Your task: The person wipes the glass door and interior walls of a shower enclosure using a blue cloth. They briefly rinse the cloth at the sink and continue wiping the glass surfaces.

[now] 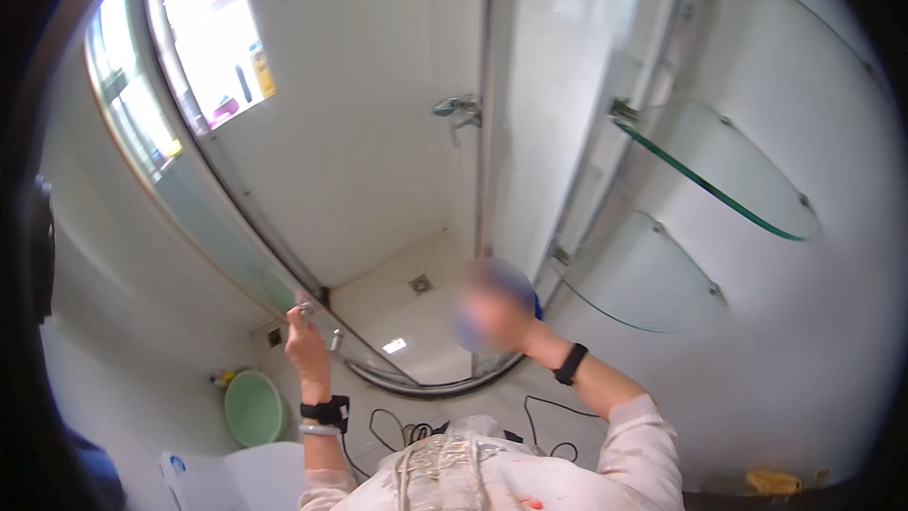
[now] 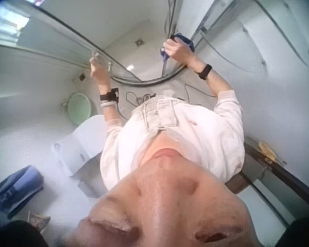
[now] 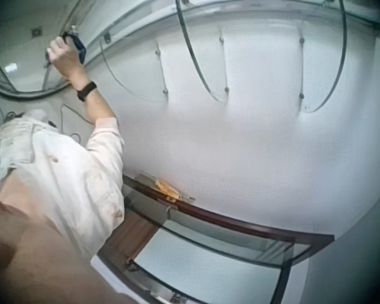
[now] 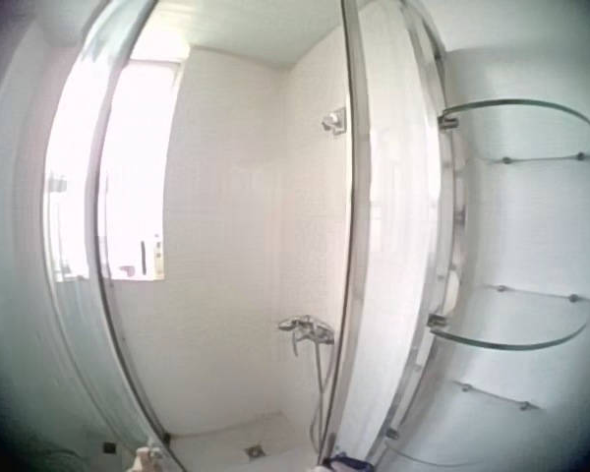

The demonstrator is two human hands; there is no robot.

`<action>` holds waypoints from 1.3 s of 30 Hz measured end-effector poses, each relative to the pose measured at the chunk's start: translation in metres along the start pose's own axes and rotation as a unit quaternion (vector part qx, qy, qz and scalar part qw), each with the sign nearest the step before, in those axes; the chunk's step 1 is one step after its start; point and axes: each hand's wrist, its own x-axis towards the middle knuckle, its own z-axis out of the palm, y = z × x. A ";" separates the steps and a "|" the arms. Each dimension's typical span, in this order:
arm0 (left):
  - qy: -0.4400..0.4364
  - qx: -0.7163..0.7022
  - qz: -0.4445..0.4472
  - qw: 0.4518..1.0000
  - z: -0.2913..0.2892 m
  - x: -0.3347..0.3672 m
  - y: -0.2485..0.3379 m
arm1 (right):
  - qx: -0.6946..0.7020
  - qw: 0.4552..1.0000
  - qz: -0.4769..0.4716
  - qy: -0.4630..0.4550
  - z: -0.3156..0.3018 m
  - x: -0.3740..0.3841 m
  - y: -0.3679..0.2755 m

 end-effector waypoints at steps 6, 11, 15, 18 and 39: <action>-0.032 0.014 0.015 0.999 0.001 0.005 -0.005 | 0.025 0.993 -0.025 0.109 0.000 -0.001 -0.003; -0.027 0.070 0.020 0.997 -0.006 0.009 -0.016 | -0.018 0.999 0.026 0.017 -0.007 -0.002 -0.009; -0.018 0.075 0.017 0.997 -0.007 0.014 -0.022 | 0.005 0.999 0.040 0.037 0.008 -0.012 -0.013; -0.011 0.072 0.028 0.997 -0.004 0.015 -0.023 | 0.021 0.986 0.017 0.165 -0.008 0.017 -0.048; -0.047 -0.126 0.060 0.989 -0.040 0.025 -0.038 | 0.856 0.510 -0.048 -0.062 -0.107 0.395 -0.154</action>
